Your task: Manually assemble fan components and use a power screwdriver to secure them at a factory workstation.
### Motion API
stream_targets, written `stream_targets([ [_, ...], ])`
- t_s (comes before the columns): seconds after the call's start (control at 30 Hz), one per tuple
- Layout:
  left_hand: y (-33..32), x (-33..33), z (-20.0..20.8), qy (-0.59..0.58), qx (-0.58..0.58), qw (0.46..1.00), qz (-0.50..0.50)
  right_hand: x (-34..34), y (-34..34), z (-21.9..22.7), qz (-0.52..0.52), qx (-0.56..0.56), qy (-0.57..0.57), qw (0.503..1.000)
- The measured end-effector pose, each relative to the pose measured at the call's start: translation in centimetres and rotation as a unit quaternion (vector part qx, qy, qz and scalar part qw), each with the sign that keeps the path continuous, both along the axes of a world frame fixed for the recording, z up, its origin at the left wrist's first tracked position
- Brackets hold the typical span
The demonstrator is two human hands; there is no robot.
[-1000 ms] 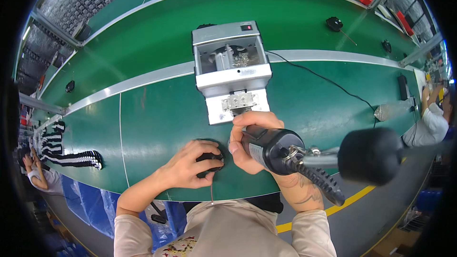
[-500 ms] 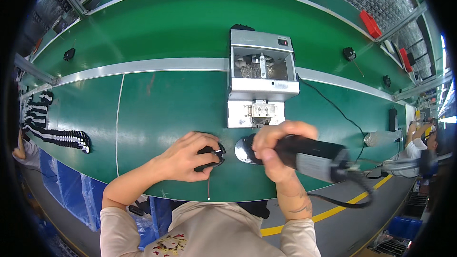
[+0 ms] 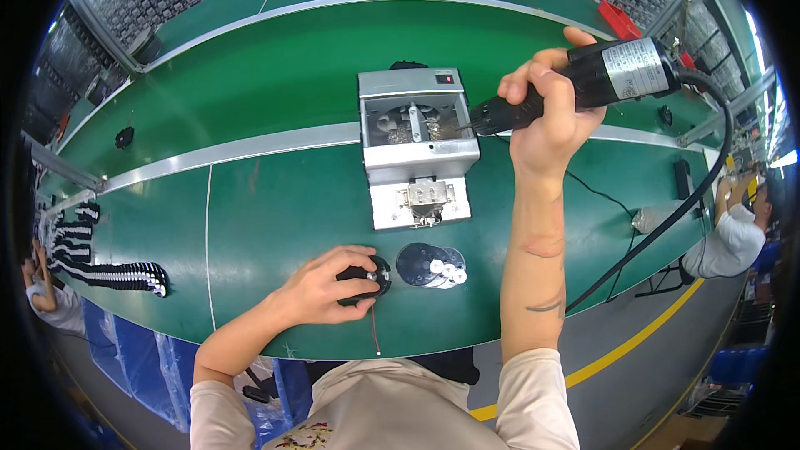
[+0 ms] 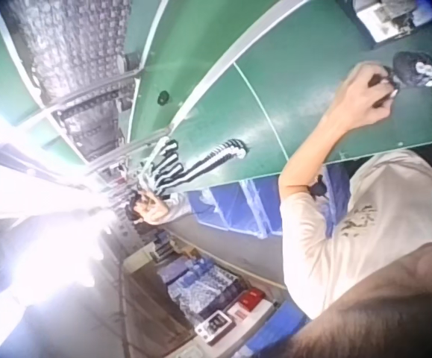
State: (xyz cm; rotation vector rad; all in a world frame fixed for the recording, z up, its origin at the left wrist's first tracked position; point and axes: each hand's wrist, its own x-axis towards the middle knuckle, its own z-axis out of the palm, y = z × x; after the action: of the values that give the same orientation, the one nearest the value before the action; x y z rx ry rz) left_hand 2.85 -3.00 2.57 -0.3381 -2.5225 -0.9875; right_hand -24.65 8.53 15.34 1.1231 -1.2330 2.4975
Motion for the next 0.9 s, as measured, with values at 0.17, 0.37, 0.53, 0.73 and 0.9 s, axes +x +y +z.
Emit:
stream_targets([
  [0.17,1.4,-2.4,0.1,0.034,-0.013,0.998,-0.046,1.7,3.0,1.2,0.072,-0.096,0.034,0.992],
  [0.37,2.0,-5.1,-0.5,0.049,-0.007,0.995,-0.084,3.3,6.9,0.8,0.128,-0.072,0.056,0.988],
  [0.53,2.1,-5.9,-0.8,0.03,-0.004,0.995,-0.09,3.7,8.5,-0.2,0.148,-0.068,0.054,0.985],
  [0.73,2.3,-6.1,-0.4,-0.015,0.018,0.995,-0.1,4.6,8.9,-0.8,0.162,-0.027,0.059,0.985],
  [0.9,2.0,-6.2,-0.7,-0.05,-0.004,0.992,-0.119,5.5,9.9,-0.8,0.172,-0.004,0.063,0.983],
])
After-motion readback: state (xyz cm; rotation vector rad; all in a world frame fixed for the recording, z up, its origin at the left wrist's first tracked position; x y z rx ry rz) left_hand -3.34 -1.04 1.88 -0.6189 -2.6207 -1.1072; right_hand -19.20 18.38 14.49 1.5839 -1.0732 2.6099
